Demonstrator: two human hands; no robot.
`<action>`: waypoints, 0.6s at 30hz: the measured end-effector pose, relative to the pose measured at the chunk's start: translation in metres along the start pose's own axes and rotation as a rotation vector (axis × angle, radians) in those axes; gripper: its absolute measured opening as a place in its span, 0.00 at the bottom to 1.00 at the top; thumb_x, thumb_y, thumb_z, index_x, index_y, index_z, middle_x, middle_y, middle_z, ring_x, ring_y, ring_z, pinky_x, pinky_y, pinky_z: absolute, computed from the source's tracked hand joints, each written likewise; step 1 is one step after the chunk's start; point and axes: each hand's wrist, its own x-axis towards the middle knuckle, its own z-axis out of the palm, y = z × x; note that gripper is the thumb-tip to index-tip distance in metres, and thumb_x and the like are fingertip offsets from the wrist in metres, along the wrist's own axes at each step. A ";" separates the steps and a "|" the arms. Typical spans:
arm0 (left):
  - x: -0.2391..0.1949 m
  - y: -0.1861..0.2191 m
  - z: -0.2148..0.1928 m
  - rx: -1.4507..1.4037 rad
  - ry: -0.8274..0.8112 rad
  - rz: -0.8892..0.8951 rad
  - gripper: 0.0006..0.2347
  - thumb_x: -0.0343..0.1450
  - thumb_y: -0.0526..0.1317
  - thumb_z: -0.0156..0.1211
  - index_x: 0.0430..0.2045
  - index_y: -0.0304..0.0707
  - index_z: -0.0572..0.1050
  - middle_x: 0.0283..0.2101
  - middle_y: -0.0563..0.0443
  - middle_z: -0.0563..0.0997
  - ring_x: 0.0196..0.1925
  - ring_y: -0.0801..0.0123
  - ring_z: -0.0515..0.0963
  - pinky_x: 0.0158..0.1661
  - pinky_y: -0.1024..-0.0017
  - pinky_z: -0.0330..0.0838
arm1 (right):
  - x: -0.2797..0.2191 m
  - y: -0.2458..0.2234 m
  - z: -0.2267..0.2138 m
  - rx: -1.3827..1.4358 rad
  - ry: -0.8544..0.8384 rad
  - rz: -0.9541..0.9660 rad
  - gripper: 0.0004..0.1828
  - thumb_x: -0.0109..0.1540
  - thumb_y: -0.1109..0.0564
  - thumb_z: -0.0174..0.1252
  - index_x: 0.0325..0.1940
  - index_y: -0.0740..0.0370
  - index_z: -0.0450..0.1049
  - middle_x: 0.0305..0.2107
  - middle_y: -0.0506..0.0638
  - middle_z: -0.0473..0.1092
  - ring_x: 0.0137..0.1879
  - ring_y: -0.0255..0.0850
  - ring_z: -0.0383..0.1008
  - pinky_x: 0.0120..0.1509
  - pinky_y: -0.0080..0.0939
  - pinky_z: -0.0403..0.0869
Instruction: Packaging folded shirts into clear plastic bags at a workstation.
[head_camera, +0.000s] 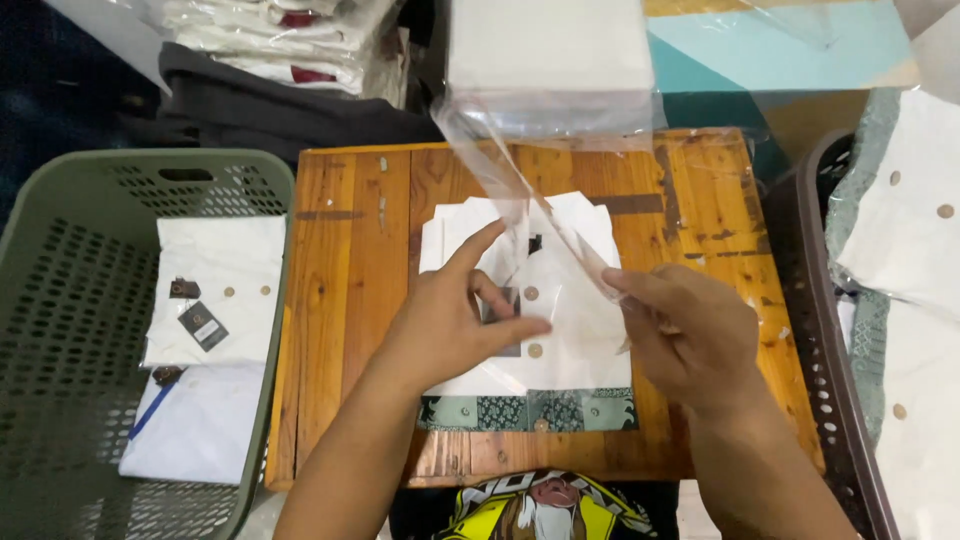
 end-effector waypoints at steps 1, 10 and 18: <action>0.003 0.004 0.004 0.105 0.070 -0.100 0.40 0.58 0.50 0.74 0.65 0.34 0.64 0.25 0.42 0.84 0.21 0.62 0.81 0.24 0.72 0.76 | 0.001 -0.002 0.003 0.087 0.003 -0.012 0.15 0.61 0.69 0.55 0.47 0.57 0.80 0.10 0.47 0.58 0.13 0.42 0.59 0.21 0.40 0.62; 0.036 -0.028 -0.002 0.196 0.240 -0.296 0.14 0.70 0.43 0.58 0.46 0.39 0.81 0.21 0.47 0.81 0.26 0.57 0.83 0.32 0.67 0.75 | 0.000 -0.007 0.010 0.193 -0.036 -0.102 0.18 0.58 0.70 0.54 0.45 0.58 0.83 0.10 0.47 0.62 0.14 0.40 0.61 0.21 0.37 0.66; 0.054 -0.018 -0.024 -0.270 0.558 0.046 0.11 0.70 0.33 0.63 0.45 0.41 0.83 0.50 0.49 0.86 0.46 0.76 0.84 0.47 0.84 0.78 | -0.002 0.037 -0.023 -0.436 -0.064 -0.175 0.20 0.70 0.64 0.60 0.66 0.51 0.72 0.21 0.43 0.64 0.24 0.35 0.61 0.30 0.37 0.61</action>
